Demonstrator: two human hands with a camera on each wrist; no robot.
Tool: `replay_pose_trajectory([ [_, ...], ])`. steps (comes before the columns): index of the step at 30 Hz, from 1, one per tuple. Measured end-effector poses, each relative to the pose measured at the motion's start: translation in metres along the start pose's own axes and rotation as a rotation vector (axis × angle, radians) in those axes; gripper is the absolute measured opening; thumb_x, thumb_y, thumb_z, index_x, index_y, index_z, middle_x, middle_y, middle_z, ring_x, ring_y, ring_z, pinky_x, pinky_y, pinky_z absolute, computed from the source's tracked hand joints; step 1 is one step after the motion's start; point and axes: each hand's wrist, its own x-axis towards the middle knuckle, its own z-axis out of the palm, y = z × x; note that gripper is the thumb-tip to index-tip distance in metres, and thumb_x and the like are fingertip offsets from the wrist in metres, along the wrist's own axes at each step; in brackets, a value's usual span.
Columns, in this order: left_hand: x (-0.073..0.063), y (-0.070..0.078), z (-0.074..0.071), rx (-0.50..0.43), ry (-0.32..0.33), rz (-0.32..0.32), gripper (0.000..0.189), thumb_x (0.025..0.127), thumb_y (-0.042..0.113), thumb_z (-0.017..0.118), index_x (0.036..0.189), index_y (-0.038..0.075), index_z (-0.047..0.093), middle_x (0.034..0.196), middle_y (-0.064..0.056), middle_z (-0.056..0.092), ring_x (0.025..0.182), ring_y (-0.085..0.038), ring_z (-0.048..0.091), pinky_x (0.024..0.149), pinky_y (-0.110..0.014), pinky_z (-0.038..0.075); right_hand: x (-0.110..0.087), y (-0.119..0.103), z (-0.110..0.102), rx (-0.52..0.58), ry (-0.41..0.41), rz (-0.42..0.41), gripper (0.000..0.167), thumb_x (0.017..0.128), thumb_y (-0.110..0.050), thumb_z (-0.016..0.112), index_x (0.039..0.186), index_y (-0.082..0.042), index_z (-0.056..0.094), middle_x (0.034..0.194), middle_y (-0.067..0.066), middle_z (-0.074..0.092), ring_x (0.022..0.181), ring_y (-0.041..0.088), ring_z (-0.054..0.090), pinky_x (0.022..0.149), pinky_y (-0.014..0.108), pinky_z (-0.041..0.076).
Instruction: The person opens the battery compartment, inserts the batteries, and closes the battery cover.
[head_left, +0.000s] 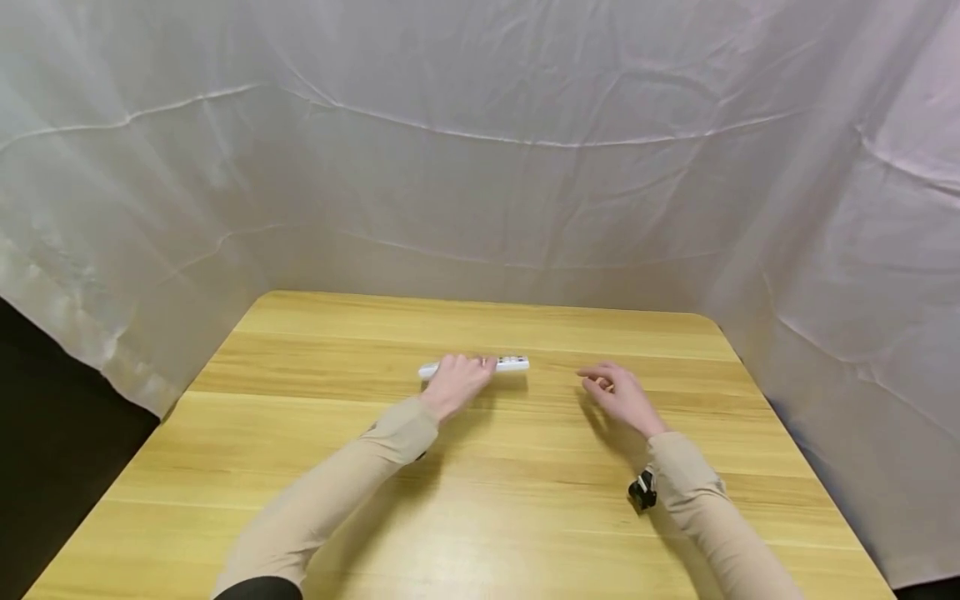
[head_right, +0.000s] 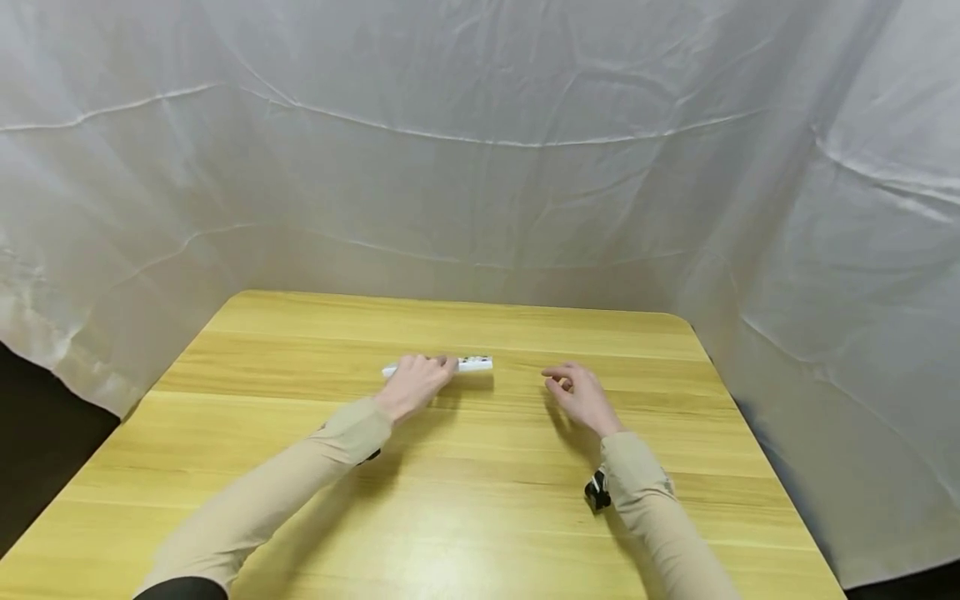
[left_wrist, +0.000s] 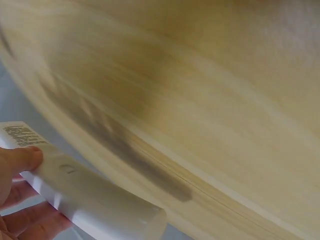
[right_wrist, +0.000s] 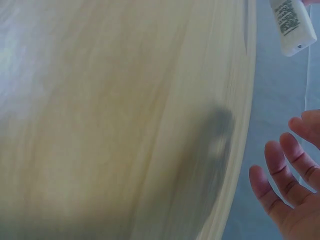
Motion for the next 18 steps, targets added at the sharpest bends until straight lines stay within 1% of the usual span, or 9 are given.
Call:
replay_pose_trajectory([
  [3,0.004,0.002,0.004,0.021,-0.008,0.02,0.012,0.093,0.006,0.065,0.103,0.013,0.064,0.074,0.001,0.071,0.052,-0.009,0.058,0.037,-0.018,0.044,-0.001,0.0,-0.002,-0.009,0.002,0.008,0.029,0.099,-0.01,0.061,0.123,0.004,0.067,0.116,0.024,0.066,0.086,0.022,0.062,0.067,0.019,0.051],
  [5,0.007,0.005,0.006,0.022,-0.041,0.032,0.011,0.095,0.008,0.064,0.106,0.012,0.065,0.074,0.001,0.071,0.051,-0.008,0.056,0.036,-0.016,0.042,-0.001,0.001,-0.002,-0.017,0.004,0.006,0.029,0.099,-0.01,0.06,0.123,0.005,0.067,0.116,0.024,0.067,0.086,0.022,0.062,0.068,0.02,0.051],
  [8,0.011,0.008,0.01,0.028,-0.064,0.052,0.015,0.094,0.007,0.063,0.108,0.012,0.066,0.072,0.002,0.071,0.049,-0.006,0.054,0.036,-0.014,0.04,-0.002,0.003,-0.003,-0.029,0.001,0.017,0.029,0.1,-0.011,0.06,0.123,0.004,0.067,0.114,0.023,0.067,0.087,0.023,0.062,0.07,0.022,0.052],
  [12,0.013,0.012,0.016,0.048,-0.054,0.069,0.017,0.092,0.005,0.064,0.107,0.012,0.067,0.071,0.003,0.071,0.048,-0.005,0.054,0.036,-0.014,0.041,-0.004,0.006,-0.004,-0.035,-0.008,0.033,0.029,0.1,-0.011,0.06,0.124,0.004,0.066,0.115,0.022,0.067,0.089,0.023,0.063,0.072,0.023,0.052],
  [18,0.013,0.017,0.024,0.07,-0.048,0.086,0.023,0.091,0.002,0.064,0.11,0.013,0.071,0.074,0.002,0.074,0.05,-0.004,0.056,0.037,-0.013,0.043,-0.006,0.009,-0.005,-0.041,-0.001,0.022,0.028,0.099,-0.01,0.06,0.123,0.004,0.067,0.114,0.023,0.067,0.088,0.023,0.063,0.07,0.021,0.052],
])
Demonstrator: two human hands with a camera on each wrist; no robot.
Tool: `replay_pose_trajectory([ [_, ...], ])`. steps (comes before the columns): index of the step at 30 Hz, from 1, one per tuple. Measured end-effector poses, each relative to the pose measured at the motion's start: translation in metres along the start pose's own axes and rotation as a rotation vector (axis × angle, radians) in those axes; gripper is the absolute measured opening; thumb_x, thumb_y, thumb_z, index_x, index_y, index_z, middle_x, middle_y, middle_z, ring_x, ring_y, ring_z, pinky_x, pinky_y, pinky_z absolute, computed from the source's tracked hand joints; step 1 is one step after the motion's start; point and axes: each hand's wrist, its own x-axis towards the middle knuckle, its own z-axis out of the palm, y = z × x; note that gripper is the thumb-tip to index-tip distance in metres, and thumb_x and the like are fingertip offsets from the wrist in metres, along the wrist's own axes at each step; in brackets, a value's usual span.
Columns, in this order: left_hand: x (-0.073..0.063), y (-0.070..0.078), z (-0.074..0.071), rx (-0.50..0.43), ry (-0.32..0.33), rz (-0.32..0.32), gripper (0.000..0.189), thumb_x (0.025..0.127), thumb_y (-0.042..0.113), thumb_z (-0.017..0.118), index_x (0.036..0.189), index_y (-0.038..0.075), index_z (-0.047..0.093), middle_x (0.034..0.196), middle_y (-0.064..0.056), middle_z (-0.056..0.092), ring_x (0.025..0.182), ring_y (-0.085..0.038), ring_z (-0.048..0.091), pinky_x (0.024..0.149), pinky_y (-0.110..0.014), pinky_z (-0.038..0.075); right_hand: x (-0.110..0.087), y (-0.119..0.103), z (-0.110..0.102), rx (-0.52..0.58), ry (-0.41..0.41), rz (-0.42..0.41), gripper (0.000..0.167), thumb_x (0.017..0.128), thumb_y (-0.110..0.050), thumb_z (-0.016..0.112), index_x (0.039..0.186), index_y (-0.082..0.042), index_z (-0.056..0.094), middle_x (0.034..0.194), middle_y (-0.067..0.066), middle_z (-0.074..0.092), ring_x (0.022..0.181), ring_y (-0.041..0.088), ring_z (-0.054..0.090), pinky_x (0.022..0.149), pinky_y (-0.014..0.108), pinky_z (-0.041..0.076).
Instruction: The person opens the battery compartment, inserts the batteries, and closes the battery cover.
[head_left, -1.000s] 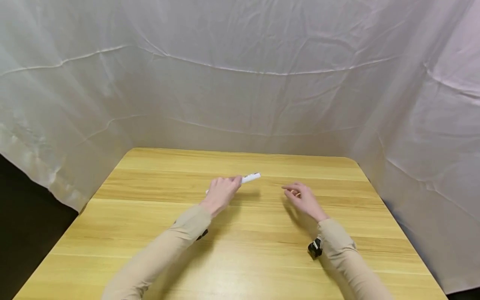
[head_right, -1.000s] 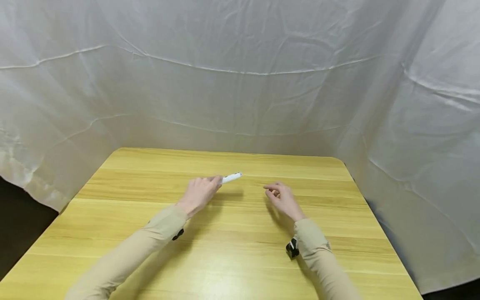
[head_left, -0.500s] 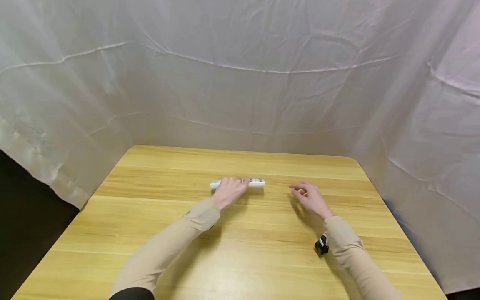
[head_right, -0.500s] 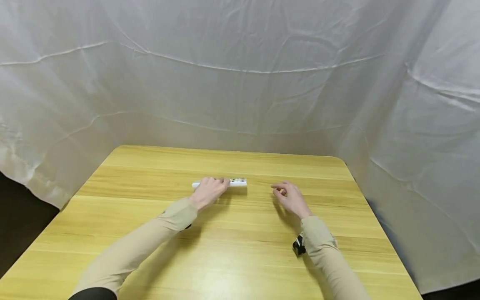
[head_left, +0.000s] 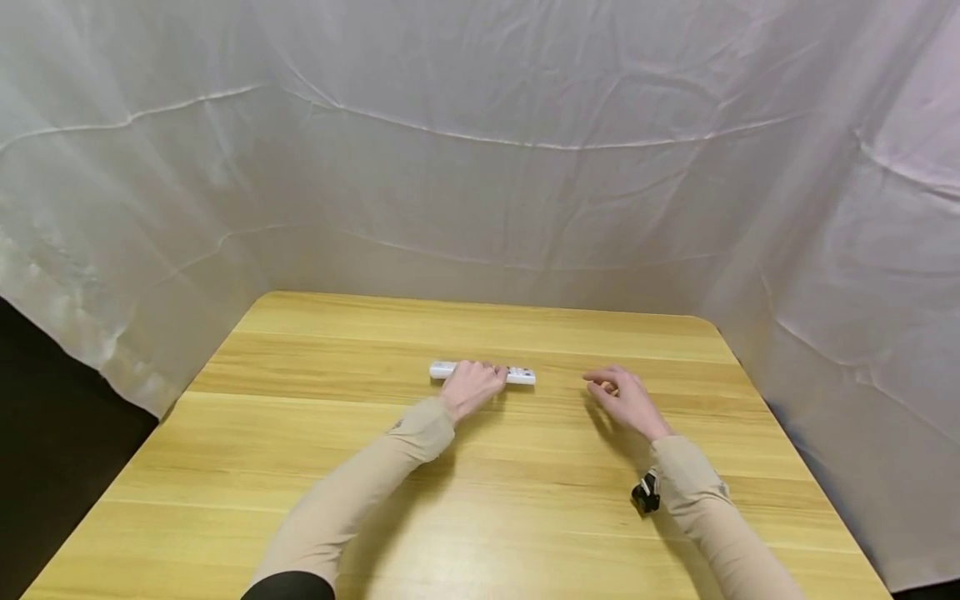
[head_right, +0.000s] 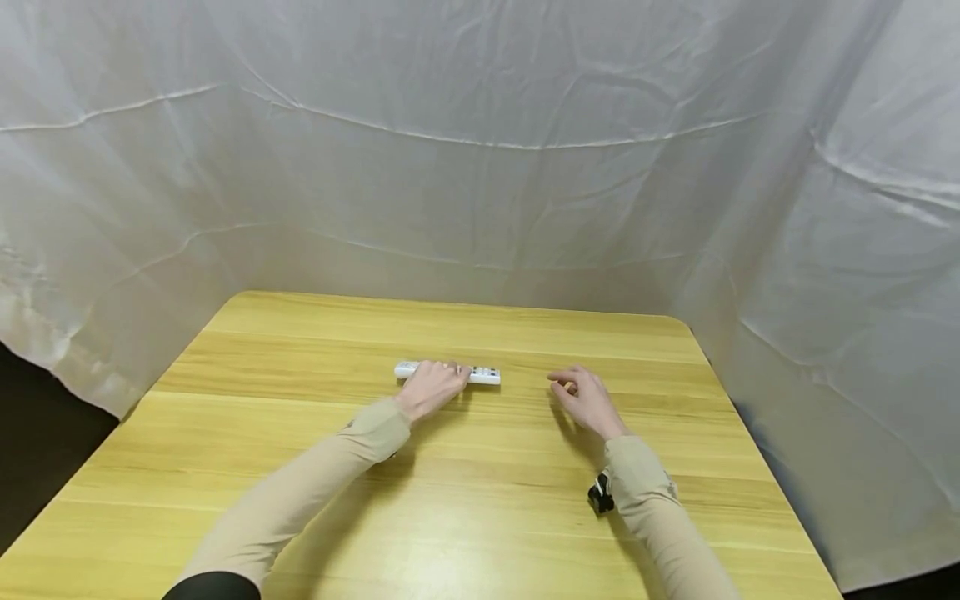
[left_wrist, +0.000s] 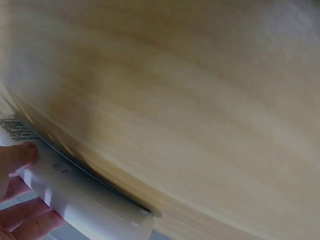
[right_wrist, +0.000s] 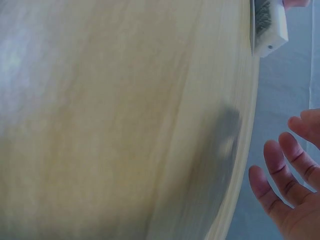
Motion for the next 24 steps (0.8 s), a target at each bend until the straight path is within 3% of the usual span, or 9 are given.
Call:
replay_pose_trajectory([
  [9,-0.002,0.0024,0.0041,0.008,0.04,-0.006,0.019,0.091,0.008,0.068,0.107,0.017,0.074,0.075,0.001,0.075,0.05,-0.005,0.057,0.036,-0.014,0.042,-0.0006,0.0032,0.0003,0.004,0.006,0.008,0.027,0.098,-0.008,0.061,0.121,0.004,0.067,0.111,0.021,0.068,0.087,0.024,0.064,0.07,0.02,0.053],
  [18,-0.0062,0.0048,0.0035,0.028,0.028,-0.001,0.023,0.092,0.01,0.069,0.114,0.014,0.074,0.086,-0.004,0.077,0.053,-0.007,0.061,0.041,-0.015,0.048,-0.0027,0.0047,0.0012,0.003,0.001,0.011,0.028,0.099,-0.01,0.061,0.122,0.004,0.068,0.109,0.019,0.068,0.087,0.023,0.064,0.07,0.021,0.053],
  [24,-0.0092,0.0061,0.0043,0.031,0.017,0.0,0.023,0.093,0.018,0.071,0.116,0.013,0.073,0.086,-0.003,0.076,0.052,-0.007,0.058,0.04,-0.014,0.044,-0.0031,0.0051,0.0019,-0.007,0.003,-0.001,0.027,0.099,-0.009,0.061,0.121,0.004,0.068,0.109,0.021,0.068,0.087,0.024,0.065,0.071,0.023,0.054],
])
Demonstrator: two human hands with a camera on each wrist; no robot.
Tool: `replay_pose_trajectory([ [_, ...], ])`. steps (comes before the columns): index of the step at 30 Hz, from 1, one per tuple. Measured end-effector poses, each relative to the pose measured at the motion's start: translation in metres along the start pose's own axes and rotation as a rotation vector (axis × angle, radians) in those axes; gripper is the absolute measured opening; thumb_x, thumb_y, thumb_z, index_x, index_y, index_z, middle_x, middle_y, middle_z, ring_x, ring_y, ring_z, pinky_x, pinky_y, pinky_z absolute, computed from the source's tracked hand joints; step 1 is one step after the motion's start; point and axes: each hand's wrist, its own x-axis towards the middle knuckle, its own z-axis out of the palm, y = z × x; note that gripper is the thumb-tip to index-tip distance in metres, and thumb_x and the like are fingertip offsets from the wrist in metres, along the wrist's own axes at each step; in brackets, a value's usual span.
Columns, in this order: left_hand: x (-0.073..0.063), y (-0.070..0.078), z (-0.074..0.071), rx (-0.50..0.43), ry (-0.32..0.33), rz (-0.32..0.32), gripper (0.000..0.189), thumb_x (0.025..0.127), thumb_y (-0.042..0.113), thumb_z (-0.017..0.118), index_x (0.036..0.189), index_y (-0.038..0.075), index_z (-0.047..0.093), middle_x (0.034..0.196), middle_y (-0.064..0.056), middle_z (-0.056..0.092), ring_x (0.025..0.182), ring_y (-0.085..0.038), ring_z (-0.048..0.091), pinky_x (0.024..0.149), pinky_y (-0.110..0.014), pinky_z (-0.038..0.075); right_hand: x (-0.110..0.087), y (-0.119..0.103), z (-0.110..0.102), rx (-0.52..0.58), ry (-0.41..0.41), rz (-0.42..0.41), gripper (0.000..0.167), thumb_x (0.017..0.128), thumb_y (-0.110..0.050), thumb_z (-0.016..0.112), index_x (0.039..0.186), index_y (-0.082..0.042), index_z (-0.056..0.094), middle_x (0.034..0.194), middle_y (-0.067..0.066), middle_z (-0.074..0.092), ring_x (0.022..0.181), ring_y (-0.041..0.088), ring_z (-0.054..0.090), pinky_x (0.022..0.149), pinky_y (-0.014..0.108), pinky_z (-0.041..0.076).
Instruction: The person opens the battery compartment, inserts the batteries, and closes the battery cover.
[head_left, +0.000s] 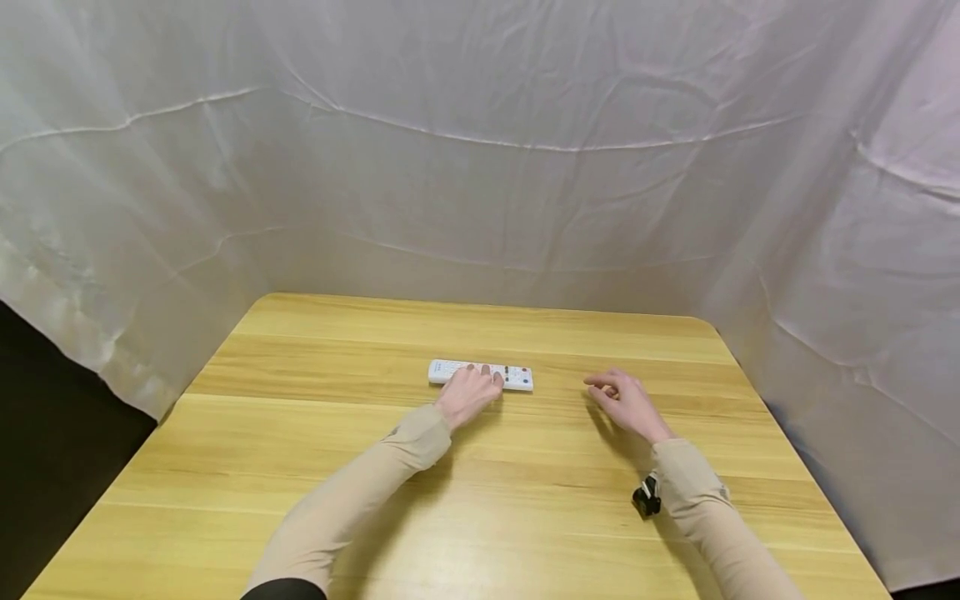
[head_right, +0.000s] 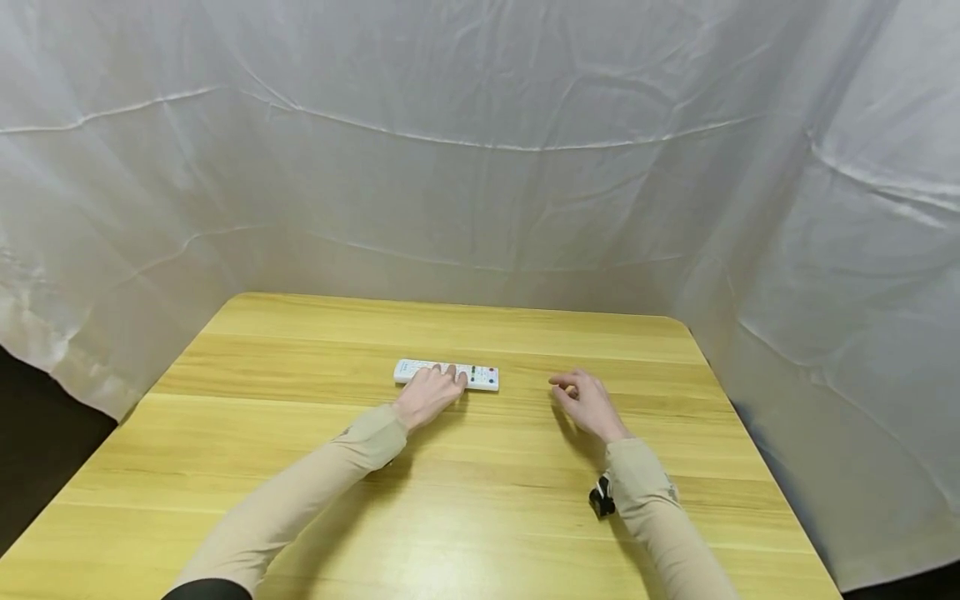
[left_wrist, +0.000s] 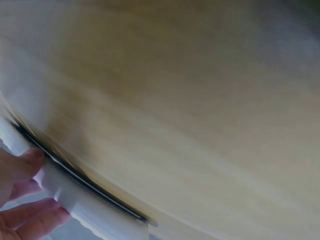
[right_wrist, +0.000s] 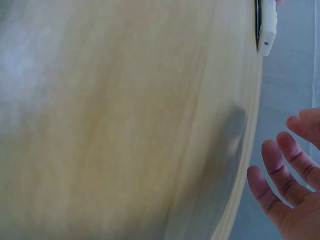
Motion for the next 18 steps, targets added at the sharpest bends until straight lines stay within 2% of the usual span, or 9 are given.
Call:
replay_pose_trajectory([
  [6,-0.0013,0.0014,0.0007,0.017,0.002,0.003,0.025,0.093,0.008,0.067,0.116,0.014,0.073,0.087,-0.004,0.077,0.053,-0.006,0.059,0.04,-0.013,0.046,-0.0013,0.0008,-0.0003,-0.002,0.003,-0.007,0.026,0.098,-0.008,0.061,0.12,0.006,0.068,0.113,0.024,0.068,0.089,0.028,0.067,0.076,0.031,0.058],
  [12,-0.0011,0.0021,0.0029,0.02,0.018,-0.01,0.024,0.093,0.007,0.067,0.114,0.015,0.075,0.088,-0.004,0.078,0.053,-0.007,0.06,0.041,-0.014,0.048,-0.0017,0.0027,0.0004,-0.013,0.008,-0.008,0.026,0.098,-0.007,0.062,0.119,0.005,0.069,0.114,0.024,0.068,0.089,0.028,0.067,0.076,0.031,0.058],
  [18,-0.001,0.0021,0.0011,0.009,0.004,-0.022,0.024,0.092,0.004,0.066,0.112,0.015,0.075,0.088,-0.004,0.078,0.054,-0.008,0.061,0.041,-0.014,0.049,-0.0012,0.005,0.0009,-0.01,0.013,-0.02,0.025,0.098,-0.007,0.062,0.118,0.005,0.069,0.112,0.023,0.069,0.089,0.029,0.067,0.076,0.037,0.061],
])
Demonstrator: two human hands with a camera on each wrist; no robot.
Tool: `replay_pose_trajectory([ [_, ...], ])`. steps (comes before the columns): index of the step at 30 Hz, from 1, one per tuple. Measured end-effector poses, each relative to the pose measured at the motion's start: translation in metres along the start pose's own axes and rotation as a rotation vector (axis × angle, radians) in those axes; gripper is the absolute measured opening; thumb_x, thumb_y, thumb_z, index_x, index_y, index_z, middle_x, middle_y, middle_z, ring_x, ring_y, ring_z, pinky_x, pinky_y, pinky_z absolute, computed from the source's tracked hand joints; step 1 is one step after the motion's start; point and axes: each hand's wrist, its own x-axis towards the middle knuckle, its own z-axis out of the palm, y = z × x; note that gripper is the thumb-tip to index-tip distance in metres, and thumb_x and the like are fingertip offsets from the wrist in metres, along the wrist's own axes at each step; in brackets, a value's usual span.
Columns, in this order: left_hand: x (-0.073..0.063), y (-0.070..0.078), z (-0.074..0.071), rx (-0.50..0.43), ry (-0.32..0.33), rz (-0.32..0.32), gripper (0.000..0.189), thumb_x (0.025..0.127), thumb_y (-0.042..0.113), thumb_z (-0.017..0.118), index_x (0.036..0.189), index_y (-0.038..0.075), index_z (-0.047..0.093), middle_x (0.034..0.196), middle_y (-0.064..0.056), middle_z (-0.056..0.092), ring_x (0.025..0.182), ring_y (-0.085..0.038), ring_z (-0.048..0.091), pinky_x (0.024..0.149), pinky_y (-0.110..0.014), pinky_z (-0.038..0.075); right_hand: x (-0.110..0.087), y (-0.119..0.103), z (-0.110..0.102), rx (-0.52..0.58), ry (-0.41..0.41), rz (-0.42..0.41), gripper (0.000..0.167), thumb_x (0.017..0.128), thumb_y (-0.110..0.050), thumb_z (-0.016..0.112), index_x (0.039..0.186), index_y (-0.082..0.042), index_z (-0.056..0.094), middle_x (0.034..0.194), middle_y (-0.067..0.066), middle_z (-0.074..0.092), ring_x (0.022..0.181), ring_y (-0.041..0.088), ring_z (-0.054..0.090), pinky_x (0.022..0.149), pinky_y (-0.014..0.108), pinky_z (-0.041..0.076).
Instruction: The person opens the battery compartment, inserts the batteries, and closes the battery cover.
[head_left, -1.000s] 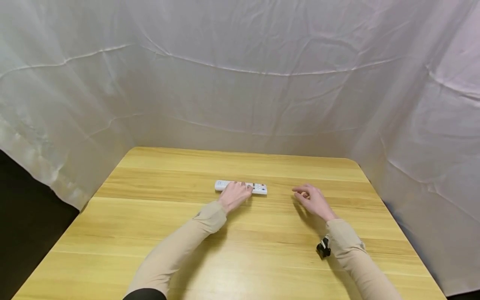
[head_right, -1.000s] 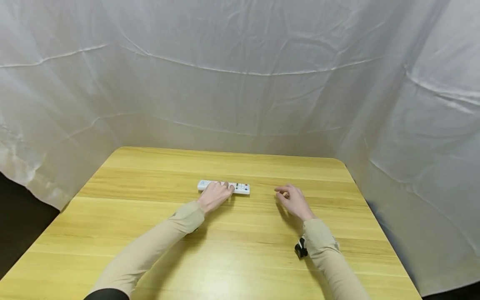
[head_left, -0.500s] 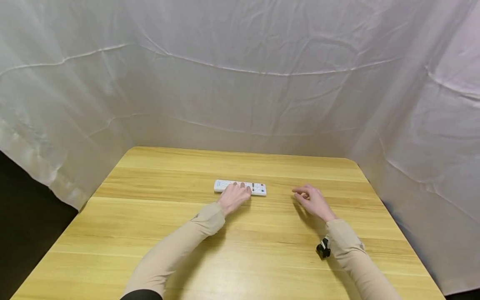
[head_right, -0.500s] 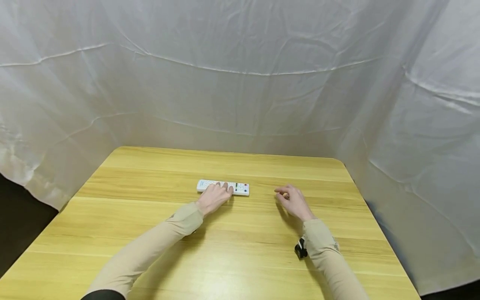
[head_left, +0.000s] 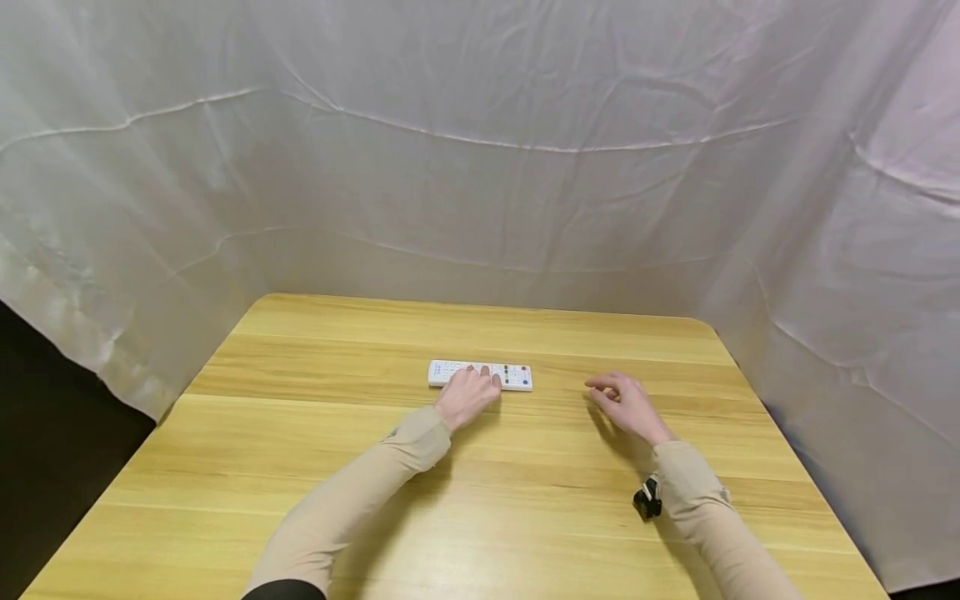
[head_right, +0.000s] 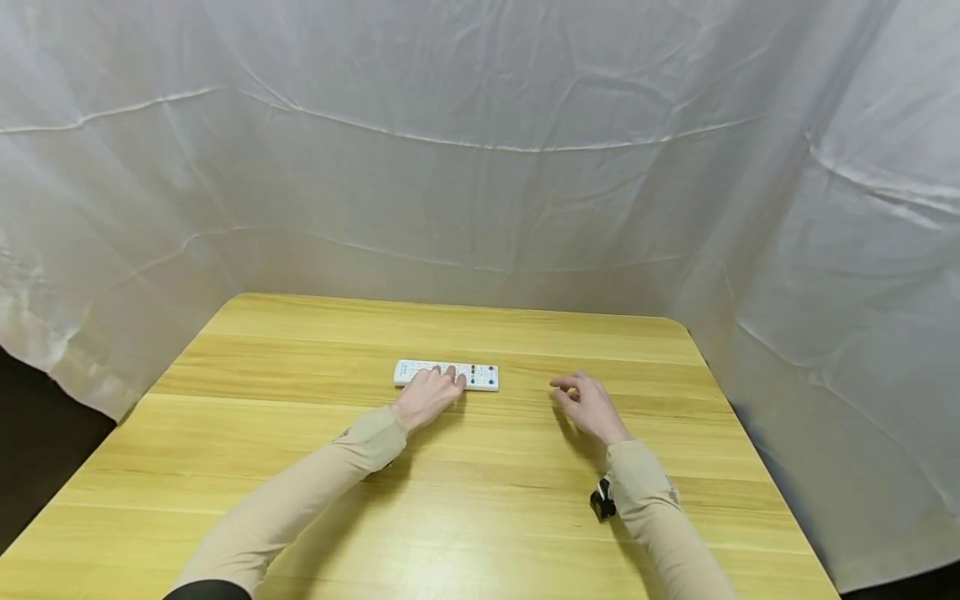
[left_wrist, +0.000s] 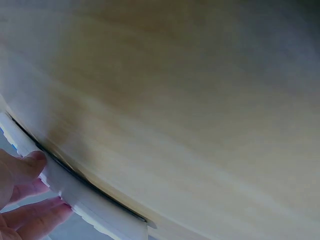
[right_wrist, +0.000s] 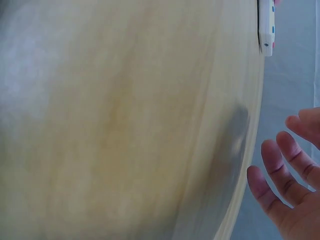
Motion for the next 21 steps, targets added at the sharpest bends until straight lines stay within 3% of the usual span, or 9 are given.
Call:
replay_pose_trajectory([
  [6,-0.001,-0.004,-0.003,-0.08,-0.058,0.002,0.026,0.093,0.008,0.069,0.119,0.013,0.072,0.097,-0.006,0.077,0.062,-0.012,0.066,0.044,-0.015,0.052,0.0,0.0,-0.002,0.006,-0.004,0.02,0.025,0.098,-0.008,0.062,0.119,0.004,0.069,0.114,0.024,0.068,0.092,0.032,0.068,0.081,0.047,0.062],
  [11,-0.005,-0.01,-0.003,-0.183,-0.067,-0.023,0.022,0.092,0.005,0.068,0.113,0.012,0.071,0.098,-0.005,0.076,0.069,-0.015,0.068,0.047,-0.019,0.055,-0.002,0.0,-0.003,0.004,-0.015,0.042,0.027,0.099,-0.009,0.061,0.121,0.004,0.068,0.115,0.023,0.068,0.095,0.033,0.068,0.085,0.051,0.061],
  [17,-0.015,-0.024,0.0,-0.44,-0.008,-0.11,0.017,0.094,0.014,0.068,0.111,0.01,0.067,0.102,-0.008,0.077,0.066,-0.02,0.071,0.051,-0.027,0.061,-0.003,0.0,-0.007,-0.007,-0.026,0.043,0.028,0.098,-0.009,0.062,0.121,0.006,0.067,0.111,0.022,0.068,0.092,0.029,0.066,0.082,0.042,0.06],
  [21,-0.023,-0.037,0.005,-0.578,0.074,-0.15,0.022,0.095,0.017,0.068,0.115,0.007,0.068,0.105,-0.012,0.078,0.074,-0.027,0.076,0.067,-0.037,0.067,-0.004,0.002,-0.009,-0.018,-0.024,0.029,0.027,0.098,-0.008,0.063,0.12,0.007,0.067,0.109,0.022,0.068,0.09,0.027,0.066,0.08,0.038,0.059],
])
